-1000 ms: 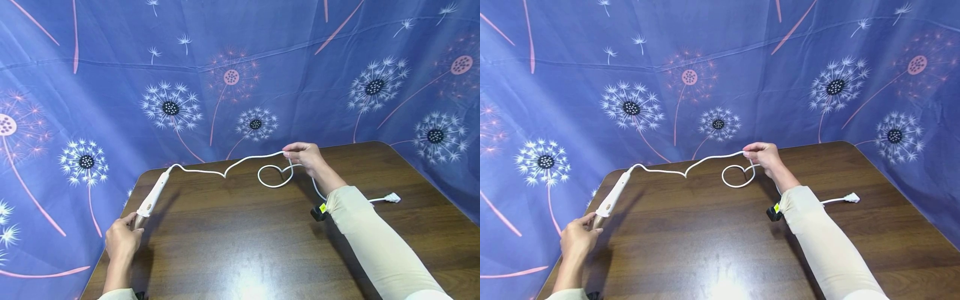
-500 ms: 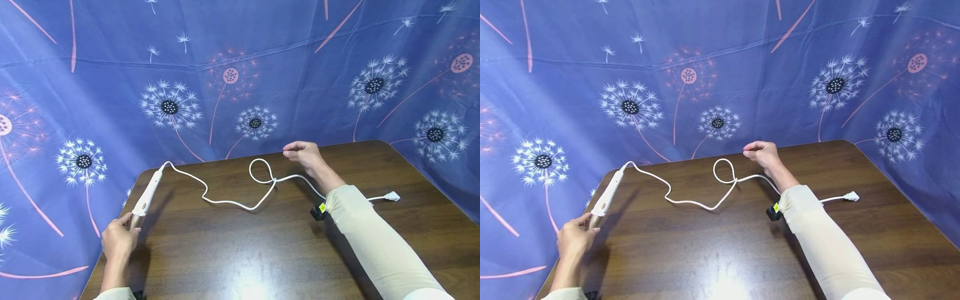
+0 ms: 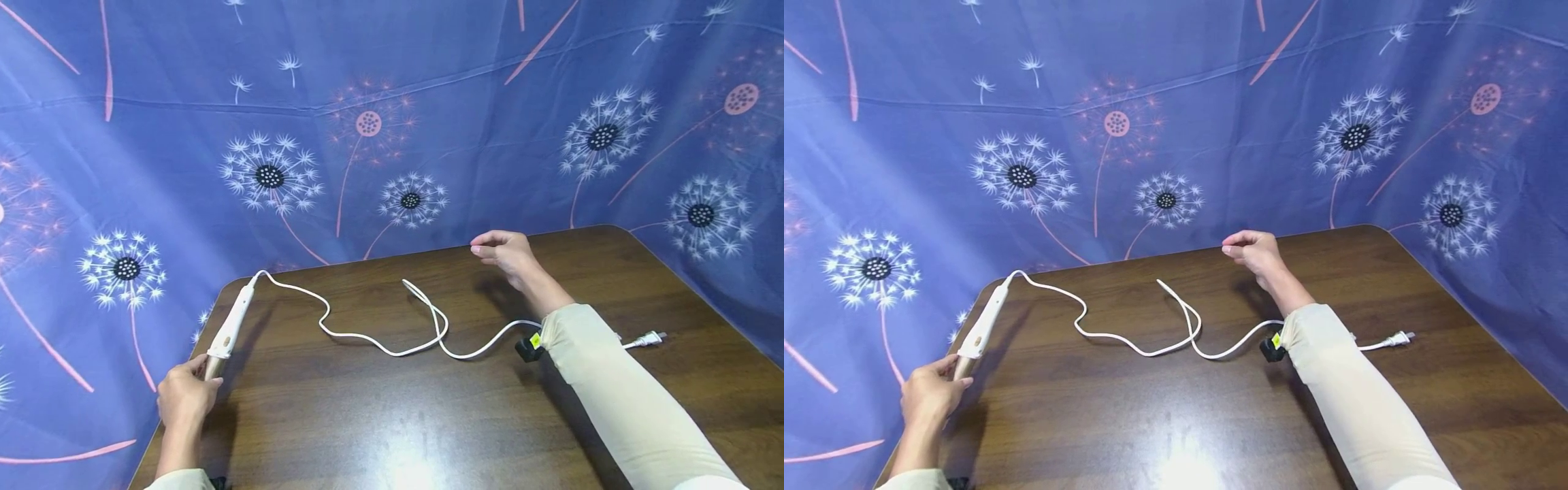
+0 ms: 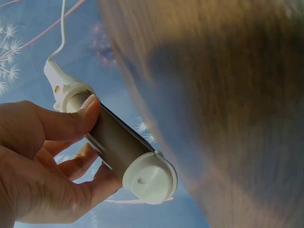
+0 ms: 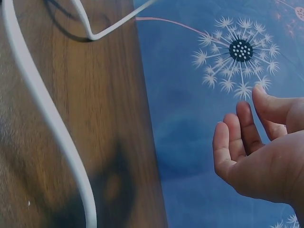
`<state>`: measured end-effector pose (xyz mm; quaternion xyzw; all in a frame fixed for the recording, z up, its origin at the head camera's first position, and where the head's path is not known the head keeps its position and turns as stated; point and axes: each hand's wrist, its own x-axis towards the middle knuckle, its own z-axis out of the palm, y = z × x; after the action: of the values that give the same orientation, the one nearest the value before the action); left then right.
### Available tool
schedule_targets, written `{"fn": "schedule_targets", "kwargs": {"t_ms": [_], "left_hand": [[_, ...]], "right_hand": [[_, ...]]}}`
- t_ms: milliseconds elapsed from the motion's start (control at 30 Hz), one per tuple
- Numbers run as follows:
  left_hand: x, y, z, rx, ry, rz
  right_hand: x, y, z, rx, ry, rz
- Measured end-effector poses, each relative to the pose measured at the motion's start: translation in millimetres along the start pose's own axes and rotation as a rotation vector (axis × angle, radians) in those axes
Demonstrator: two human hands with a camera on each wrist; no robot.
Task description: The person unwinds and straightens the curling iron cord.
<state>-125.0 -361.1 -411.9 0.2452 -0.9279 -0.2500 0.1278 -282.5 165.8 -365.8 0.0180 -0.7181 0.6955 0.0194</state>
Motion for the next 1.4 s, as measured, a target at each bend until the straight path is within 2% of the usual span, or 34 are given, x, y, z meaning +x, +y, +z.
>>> {"fn": "schedule_targets", "kwargs": {"t_ms": [300,600,1033,1400], "left_hand": [[2.1,-11.1,0.4,0.032,-0.03,-0.006],[3.5,-19.2,0.0,0.059,-0.075,-0.043],[3.0,-20.9,-0.8,0.08,-0.082,-0.06],[4.0,-25.3,-1.2,0.093,-0.095,-0.07]], "right_hand": [[-2.8,1.7,-8.5,-0.049,0.003,-0.003],[-3.5,3.7,-16.0,-0.069,0.009,0.001],[-5.5,4.6,-21.9,-0.089,0.013,0.01],[-6.5,5.5,-27.0,-0.059,0.01,0.024]]}}
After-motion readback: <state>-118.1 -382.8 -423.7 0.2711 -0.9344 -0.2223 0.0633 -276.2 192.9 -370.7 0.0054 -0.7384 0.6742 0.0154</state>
